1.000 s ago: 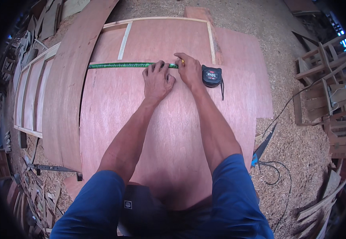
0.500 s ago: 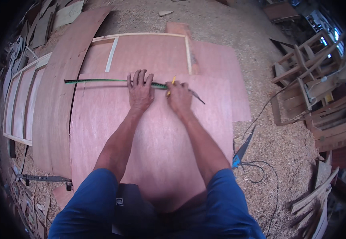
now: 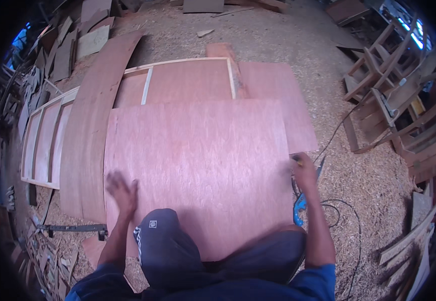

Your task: Use a hand saw and measuring tape to cut and mark plywood sheets in a woodworking shop.

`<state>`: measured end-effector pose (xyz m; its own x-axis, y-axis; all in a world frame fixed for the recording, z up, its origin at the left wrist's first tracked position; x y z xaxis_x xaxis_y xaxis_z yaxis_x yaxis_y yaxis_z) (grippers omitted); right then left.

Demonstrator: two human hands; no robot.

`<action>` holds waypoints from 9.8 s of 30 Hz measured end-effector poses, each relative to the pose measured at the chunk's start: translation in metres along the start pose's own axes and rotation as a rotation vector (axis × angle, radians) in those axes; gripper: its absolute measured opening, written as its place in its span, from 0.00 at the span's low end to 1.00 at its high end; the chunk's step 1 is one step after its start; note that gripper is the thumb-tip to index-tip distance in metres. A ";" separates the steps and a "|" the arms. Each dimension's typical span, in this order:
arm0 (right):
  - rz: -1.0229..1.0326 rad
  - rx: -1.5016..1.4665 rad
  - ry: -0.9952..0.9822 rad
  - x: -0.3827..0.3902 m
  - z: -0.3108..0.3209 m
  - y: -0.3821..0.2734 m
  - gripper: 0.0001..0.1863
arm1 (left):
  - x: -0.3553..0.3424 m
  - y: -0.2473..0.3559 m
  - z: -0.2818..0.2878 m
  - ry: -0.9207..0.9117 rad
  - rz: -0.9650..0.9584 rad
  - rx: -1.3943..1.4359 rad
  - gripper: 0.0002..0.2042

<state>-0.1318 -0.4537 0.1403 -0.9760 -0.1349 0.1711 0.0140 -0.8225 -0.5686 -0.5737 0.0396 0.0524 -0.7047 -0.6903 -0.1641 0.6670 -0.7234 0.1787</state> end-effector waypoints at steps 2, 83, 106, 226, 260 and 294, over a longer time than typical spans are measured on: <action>-0.249 -0.073 0.060 0.020 0.049 0.089 0.15 | 0.070 -0.071 0.036 -0.065 0.284 -0.017 0.49; -0.211 -0.478 -0.051 0.231 -0.078 -0.173 0.20 | -0.150 -0.026 0.130 -0.359 0.394 1.336 0.20; -0.459 -0.058 0.145 0.105 -0.063 -0.093 0.22 | -0.203 0.104 0.012 -0.497 0.582 1.224 0.21; -0.595 -0.994 0.277 0.227 -0.225 -0.012 0.04 | -0.269 -0.035 -0.099 0.152 0.794 1.200 0.24; -0.597 -0.962 0.271 0.228 -0.223 -0.013 0.05 | -0.336 0.013 -0.086 -0.618 -0.117 -0.566 0.16; -0.525 -0.966 0.301 0.224 -0.223 -0.015 0.05 | -0.318 0.030 -0.063 -0.277 0.347 -0.163 0.19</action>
<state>-0.3991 -0.3486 0.0075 -0.8262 0.3459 0.4448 -0.4574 0.0492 -0.8879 -0.3143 0.2358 0.0484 -0.4565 -0.8775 0.1469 0.8883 -0.4590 0.0186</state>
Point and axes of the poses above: each hand's wrist, its own x-axis away from the middle knuckle, its own z-axis out of the back of the hand, y = z × x, the point moved 5 cm from there along -x, towards the middle knuckle, and after that the axes turned 13 degrees about -z, right-handed, at the moved point
